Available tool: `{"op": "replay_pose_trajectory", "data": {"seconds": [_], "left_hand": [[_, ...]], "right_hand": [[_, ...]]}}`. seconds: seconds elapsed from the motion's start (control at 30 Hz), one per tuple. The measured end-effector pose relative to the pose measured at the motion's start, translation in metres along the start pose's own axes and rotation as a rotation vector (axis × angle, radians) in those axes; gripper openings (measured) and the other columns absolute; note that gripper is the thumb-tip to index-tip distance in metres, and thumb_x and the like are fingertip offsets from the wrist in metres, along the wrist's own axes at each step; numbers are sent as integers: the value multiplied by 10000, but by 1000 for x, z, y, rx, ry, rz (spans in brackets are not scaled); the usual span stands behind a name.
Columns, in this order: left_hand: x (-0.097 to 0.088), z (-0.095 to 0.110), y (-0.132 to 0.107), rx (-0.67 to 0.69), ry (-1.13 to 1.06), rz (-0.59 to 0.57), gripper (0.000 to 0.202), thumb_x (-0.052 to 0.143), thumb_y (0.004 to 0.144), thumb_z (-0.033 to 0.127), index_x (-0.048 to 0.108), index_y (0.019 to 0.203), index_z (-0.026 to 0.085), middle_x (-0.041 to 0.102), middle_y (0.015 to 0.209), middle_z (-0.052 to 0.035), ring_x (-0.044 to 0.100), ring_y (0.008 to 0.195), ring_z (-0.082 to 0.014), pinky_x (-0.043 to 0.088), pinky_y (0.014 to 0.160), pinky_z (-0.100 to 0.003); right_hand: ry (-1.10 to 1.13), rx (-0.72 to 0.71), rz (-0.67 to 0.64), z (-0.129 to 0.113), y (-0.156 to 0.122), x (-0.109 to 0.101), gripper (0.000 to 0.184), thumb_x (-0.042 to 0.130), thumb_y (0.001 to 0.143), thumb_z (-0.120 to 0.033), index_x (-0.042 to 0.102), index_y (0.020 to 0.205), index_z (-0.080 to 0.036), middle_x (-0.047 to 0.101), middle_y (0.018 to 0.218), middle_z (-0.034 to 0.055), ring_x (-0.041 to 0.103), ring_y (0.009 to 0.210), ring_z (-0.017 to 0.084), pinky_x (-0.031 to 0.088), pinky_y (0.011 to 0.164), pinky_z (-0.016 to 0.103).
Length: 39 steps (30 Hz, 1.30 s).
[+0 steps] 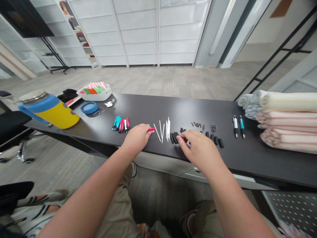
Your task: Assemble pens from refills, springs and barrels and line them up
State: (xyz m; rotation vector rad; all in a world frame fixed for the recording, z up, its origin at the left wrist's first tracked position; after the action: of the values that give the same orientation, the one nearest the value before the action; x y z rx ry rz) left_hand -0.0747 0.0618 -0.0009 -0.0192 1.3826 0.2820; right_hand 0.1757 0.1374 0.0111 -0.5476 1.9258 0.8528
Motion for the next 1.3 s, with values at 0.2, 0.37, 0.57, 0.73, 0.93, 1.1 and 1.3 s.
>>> {"op": "replay_pose_trajectory", "data": {"seconds": [0.2,0.37,0.57,0.73,0.93,1.1,1.3], "left_hand": [[-11,19,-9,57,-477,23,295,584,1039,453,673,919,198,648,788,-8,571,721,-184,392,689,-293],[-14,43,-20,101,-684,-48,308,587,1024,479,676,918,204,630,759,12,546,706,-165,378,664,-277],[-16,51,-21,157,-652,17,246,616,1016,409,700,919,199,586,749,16,515,705,-157,359,669,-282],[-14,51,-22,163,-649,20,236,629,1015,400,685,904,199,503,719,34,479,682,-145,352,665,-282],[-10,53,-22,121,-666,29,261,512,1072,417,596,945,205,577,768,16,536,713,-162,378,679,-295],[-6,59,-23,248,-564,9,214,437,1103,342,588,1031,208,642,902,-28,587,808,-186,430,752,-311],[-3,65,-25,326,-551,11,248,400,1114,323,585,1013,192,639,917,-45,588,834,-195,471,795,-325]], "right_hand": [[278,37,17,-16,0,-5,205,572,1042,-353,742,1029,-239,762,930,50,681,819,217,491,764,338],[590,164,-44,-27,-1,0,252,637,1010,-453,790,1075,-264,790,883,20,670,708,181,492,674,313],[819,310,-28,-25,-4,7,279,699,960,-497,775,1017,-235,778,837,23,641,675,175,470,609,299],[650,236,27,-28,-5,-2,186,680,980,-412,780,989,-256,782,841,10,674,711,185,491,675,317],[561,189,176,-30,-6,-12,146,687,999,-378,784,982,-269,809,914,4,719,768,185,519,756,322],[466,63,327,-31,-9,-22,118,684,1019,-333,775,984,-267,808,955,7,718,805,181,526,773,314],[372,-69,335,-30,-8,-15,53,718,1007,-271,769,1005,-257,792,939,-8,710,839,173,535,800,303]]}}
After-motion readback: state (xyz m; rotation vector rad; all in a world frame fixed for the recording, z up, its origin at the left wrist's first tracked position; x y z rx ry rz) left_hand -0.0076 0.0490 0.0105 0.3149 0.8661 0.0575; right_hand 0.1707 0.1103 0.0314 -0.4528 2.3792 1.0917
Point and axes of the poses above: each hand's wrist, its own y-axis towards the middle knuckle, its own x-axis out of the palm, z = x × y, the point moved 2 cm from there along y, towards the middle knuckle
